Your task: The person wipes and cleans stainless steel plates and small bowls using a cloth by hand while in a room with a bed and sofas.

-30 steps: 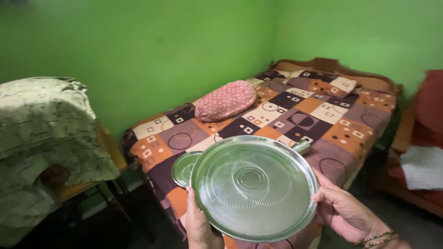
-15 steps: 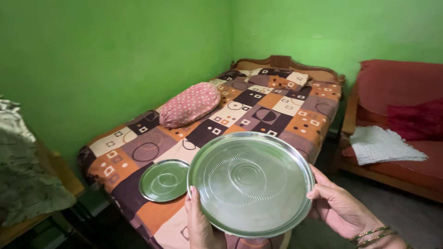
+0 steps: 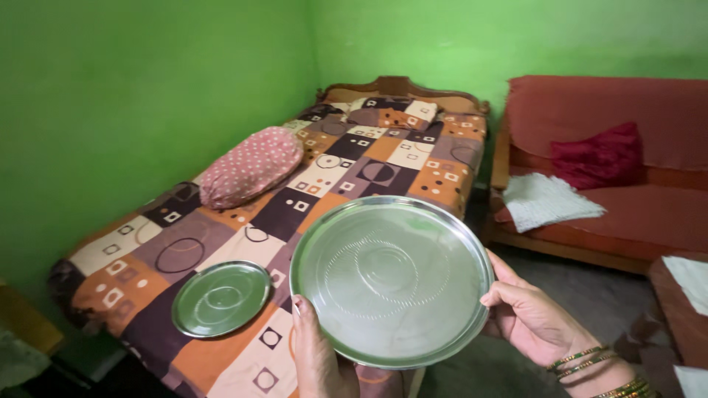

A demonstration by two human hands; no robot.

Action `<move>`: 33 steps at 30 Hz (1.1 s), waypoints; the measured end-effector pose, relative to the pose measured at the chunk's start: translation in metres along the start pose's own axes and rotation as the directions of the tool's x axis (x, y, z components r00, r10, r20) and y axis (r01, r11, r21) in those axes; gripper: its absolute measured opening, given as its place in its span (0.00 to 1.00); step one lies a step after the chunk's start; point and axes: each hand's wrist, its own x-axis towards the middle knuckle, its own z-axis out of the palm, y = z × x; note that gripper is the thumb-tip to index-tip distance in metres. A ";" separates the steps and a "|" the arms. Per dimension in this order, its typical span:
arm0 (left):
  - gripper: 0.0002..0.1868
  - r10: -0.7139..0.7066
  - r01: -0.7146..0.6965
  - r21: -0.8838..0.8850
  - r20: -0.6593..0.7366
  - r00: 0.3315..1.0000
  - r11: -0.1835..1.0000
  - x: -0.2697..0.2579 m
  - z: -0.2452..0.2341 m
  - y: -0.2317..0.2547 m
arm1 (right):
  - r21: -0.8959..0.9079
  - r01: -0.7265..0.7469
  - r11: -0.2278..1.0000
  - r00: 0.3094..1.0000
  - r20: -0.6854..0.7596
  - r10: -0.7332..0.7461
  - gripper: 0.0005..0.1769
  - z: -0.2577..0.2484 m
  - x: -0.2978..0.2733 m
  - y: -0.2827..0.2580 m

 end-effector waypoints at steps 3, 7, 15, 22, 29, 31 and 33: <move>0.39 0.004 -0.006 0.055 0.048 0.999 0.998 -0.001 0.005 -0.010 | 0.019 0.001 1.000 0.999 -0.054 0.000 0.47 -0.008 -0.010 0.000; 0.37 -0.046 0.038 0.092 0.084 0.995 0.995 -0.006 0.013 -0.026 | 0.065 0.016 0.998 0.993 -0.114 -0.008 0.47 -0.027 -0.026 0.005; 0.35 -0.198 0.199 0.016 0.174 0.965 0.980 -0.026 0.055 -0.060 | 0.139 0.100 0.985 0.970 -0.236 -0.065 0.49 -0.080 -0.057 0.010; 0.36 -0.193 0.172 0.098 0.269 0.944 0.980 -0.033 0.084 -0.117 | 0.182 0.204 0.962 0.955 -0.253 -0.154 0.48 -0.129 -0.090 -0.004; 0.38 -0.254 0.205 0.181 0.310 0.916 0.962 -0.056 0.119 -0.172 | 0.126 0.228 0.965 0.898 -0.410 -0.158 0.48 -0.184 -0.136 -0.017; 0.38 -0.274 0.214 0.226 0.286 0.918 0.950 -0.064 0.130 -0.184 | 0.135 0.248 0.959 0.904 -0.388 -0.179 0.48 -0.207 -0.145 -0.016; 0.38 -0.289 0.228 0.245 0.249 0.924 0.942 -0.074 0.140 -0.196 | 0.146 0.266 0.953 0.911 -0.360 -0.199 0.48 -0.228 -0.153 -0.015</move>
